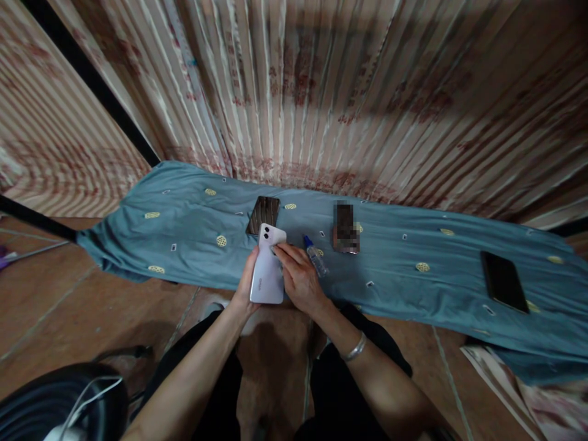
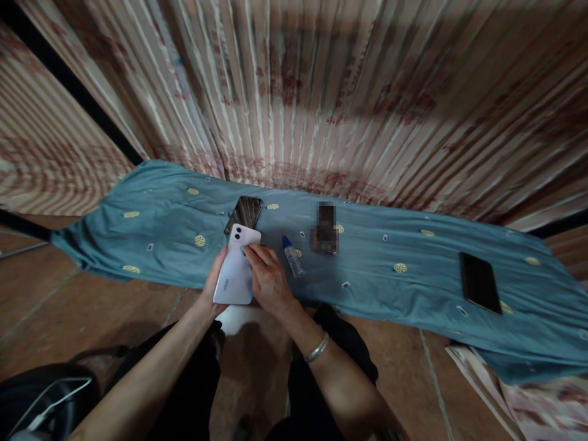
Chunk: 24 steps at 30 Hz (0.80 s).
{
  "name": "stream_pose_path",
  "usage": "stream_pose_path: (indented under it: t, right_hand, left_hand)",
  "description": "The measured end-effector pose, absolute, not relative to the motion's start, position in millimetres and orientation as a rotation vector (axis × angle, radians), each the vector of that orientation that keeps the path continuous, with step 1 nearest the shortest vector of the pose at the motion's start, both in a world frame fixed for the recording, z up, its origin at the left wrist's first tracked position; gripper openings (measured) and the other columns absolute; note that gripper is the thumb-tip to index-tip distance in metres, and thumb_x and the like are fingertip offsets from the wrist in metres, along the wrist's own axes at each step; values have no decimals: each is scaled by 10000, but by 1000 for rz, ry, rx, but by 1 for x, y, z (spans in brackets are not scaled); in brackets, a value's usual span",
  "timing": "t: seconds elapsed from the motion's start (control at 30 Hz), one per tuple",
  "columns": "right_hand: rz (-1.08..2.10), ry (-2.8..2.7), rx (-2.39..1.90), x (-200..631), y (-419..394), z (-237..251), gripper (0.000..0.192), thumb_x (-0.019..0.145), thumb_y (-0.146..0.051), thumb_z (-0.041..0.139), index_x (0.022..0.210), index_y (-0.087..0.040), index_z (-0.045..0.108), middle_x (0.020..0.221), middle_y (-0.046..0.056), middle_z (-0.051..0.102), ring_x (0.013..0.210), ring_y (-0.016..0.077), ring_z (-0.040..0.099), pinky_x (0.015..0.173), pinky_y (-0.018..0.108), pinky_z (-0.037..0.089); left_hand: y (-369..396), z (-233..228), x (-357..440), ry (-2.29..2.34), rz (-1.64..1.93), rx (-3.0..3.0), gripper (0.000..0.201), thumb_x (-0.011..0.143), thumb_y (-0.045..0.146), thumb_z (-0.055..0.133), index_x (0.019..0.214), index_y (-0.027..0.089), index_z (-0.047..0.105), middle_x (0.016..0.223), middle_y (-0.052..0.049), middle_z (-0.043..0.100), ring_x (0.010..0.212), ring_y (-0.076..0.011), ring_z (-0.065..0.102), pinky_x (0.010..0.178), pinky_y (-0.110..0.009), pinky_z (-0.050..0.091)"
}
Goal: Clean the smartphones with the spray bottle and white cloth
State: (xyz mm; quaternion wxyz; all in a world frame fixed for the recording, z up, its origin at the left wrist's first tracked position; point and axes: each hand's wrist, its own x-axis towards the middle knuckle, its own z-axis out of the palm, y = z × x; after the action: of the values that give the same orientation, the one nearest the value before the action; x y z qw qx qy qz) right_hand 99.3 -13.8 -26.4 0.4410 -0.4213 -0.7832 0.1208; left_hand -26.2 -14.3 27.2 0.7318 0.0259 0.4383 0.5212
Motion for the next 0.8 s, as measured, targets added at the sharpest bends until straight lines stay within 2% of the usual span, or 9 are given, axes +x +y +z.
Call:
stream_pose_path:
  t: [0.1, 0.3, 0.5, 0.63, 0.8]
  right_hand:
    - [332, -1952, -1053, 100, -15, -24, 496, 964, -145, 354, 1418, -216, 539, 1353, 107, 621, 1268, 243, 538, 1109, 473, 461]
    - [329, -1959, -1134, 112, -6, -27, 515, 950, -137, 348, 1433, -195, 516, 1422, 104, 574, 1310, 243, 515, 1143, 474, 425]
    - [352, -1965, -1184, 117, -6, -32, 523, 951, -151, 341, 1455, -121, 480, 1474, 149, 521, 1372, 259, 457, 1189, 488, 365]
    - [349, -1951, -1156, 111, -12, -33, 525, 959, -161, 330, 1465, -152, 469, 1477, 125, 520, 1393, 234, 441, 1190, 466, 371]
    - [361, -1944, -1157, 111, -11, -32, 521, 957, -165, 333, 1458, -157, 478, 1464, 125, 535, 1392, 236, 447, 1192, 480, 367]
  left_hand:
    - [-13, 24, -27, 957, 1136, 70, 412, 1007, 348, 378, 1053, 81, 687, 698, -59, 741, 547, -151, 657, 633, -241, 554]
    - [-17, 21, -23, 988, 1060, 101, 425, 1008, 381, 373, 1125, 105, 675, 632, -26, 712, 485, -139, 624, 522, -228, 511]
    - [-19, 27, -16, 984, 1033, 106, 457, 1008, 369, 378, 1218, 79, 661, 703, -51, 744, 523, -159, 641, 572, -257, 531]
    - [-17, 27, -16, 1008, 1084, 91, 440, 1011, 339, 377, 1222, 82, 665, 751, -49, 764, 556, -148, 659, 642, -234, 541]
    - [-16, 24, -15, 1033, 1075, 118, 426, 1009, 356, 385, 1111, 88, 699, 702, -48, 751, 541, -148, 653, 591, -226, 535]
